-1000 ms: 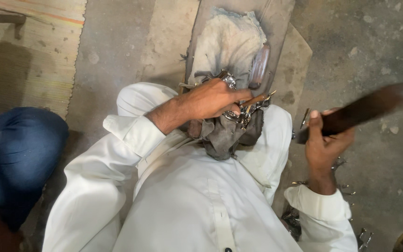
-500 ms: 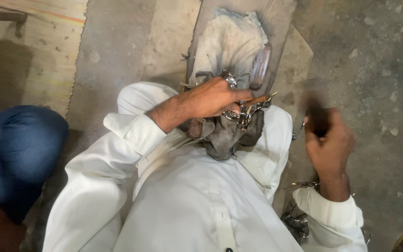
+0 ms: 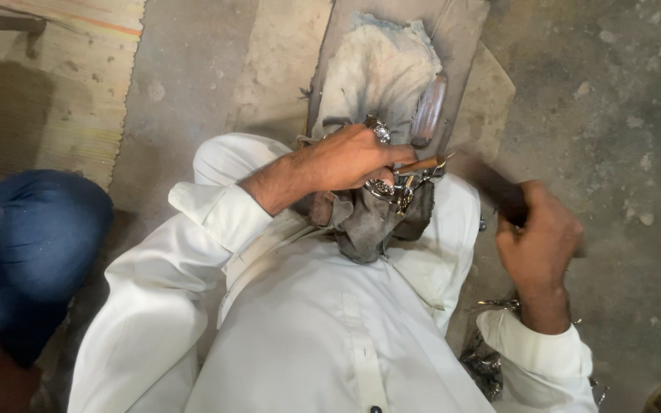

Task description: The person sits on the floor with a small metal animal figurine clamped on a lap board and hammers a punch against the figurine with a wooden mallet, repositioning the punch and turning the figurine to work different spots. Finished metal figurines lie on the floor beside them.

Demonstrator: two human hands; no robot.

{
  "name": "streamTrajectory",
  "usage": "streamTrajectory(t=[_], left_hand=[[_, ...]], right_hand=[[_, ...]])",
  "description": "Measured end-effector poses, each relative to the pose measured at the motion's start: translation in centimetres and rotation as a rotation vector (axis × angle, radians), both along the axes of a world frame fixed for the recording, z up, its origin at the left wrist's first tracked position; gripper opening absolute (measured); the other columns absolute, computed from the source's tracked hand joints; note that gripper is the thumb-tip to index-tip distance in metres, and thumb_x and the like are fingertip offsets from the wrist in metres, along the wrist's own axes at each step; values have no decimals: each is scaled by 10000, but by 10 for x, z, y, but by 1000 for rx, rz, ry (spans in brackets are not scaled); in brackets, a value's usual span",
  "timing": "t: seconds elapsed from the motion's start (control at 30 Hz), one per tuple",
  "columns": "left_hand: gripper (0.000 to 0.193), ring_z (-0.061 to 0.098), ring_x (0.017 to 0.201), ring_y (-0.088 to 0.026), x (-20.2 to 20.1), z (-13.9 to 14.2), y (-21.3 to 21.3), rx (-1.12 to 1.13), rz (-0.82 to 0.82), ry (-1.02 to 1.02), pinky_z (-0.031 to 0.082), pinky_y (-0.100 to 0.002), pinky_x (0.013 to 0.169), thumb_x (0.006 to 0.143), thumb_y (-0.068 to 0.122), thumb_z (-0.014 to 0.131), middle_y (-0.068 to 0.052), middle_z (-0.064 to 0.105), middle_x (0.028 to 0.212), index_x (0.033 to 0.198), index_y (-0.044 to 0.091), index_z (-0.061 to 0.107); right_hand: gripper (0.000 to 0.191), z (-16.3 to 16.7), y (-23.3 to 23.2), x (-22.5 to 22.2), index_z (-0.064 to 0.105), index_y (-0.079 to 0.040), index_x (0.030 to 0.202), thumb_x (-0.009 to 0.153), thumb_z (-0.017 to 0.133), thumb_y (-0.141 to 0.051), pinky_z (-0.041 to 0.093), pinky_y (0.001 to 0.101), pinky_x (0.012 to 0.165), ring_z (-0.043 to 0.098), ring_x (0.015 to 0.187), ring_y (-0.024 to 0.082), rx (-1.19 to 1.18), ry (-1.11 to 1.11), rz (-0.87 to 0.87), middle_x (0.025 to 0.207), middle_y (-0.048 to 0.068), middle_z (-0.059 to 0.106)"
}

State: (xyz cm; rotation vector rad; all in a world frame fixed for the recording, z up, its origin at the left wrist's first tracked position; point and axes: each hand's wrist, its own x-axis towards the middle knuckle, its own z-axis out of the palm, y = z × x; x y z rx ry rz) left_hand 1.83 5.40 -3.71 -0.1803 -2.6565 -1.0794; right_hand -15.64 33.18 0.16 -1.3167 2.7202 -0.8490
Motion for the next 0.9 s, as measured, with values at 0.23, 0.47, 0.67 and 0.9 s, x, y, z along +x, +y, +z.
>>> streamTrajectory(t=[0.23,0.47,0.67,0.9], left_hand=[[333,721,754,-371,-3,1,0,-20,-3,-31,545,-490,647,872,184,784,-147,722,752,1161,97,642],[295,720,758,-366,-2,0,-3,-22,-19,-18,540,-497,662,884,178,781,-136,720,742,1131,95,645],[285,723,734,-355,-4,2,-4,-8,-31,-20,543,-485,662,892,185,769,-119,727,745,1139,105,650],[308,717,724,-366,-3,6,-4,-21,-32,-10,532,-496,643,883,199,786,-140,727,740,1147,102,659]], right_hand=[[268,-6,3,-3,630,-63,1089,874,790,-72,500,395,765,671,857,324,31,111,64,926,144,677],[295,-16,7,-7,596,-45,1123,953,816,-146,513,404,735,697,795,299,-35,-68,-28,903,142,672],[295,-18,4,-6,612,-55,1154,948,806,-140,497,376,764,667,813,356,-224,-333,-70,967,151,677],[274,-3,-1,-2,619,-47,1122,897,776,-53,516,467,784,668,868,395,-35,-140,4,957,164,689]])
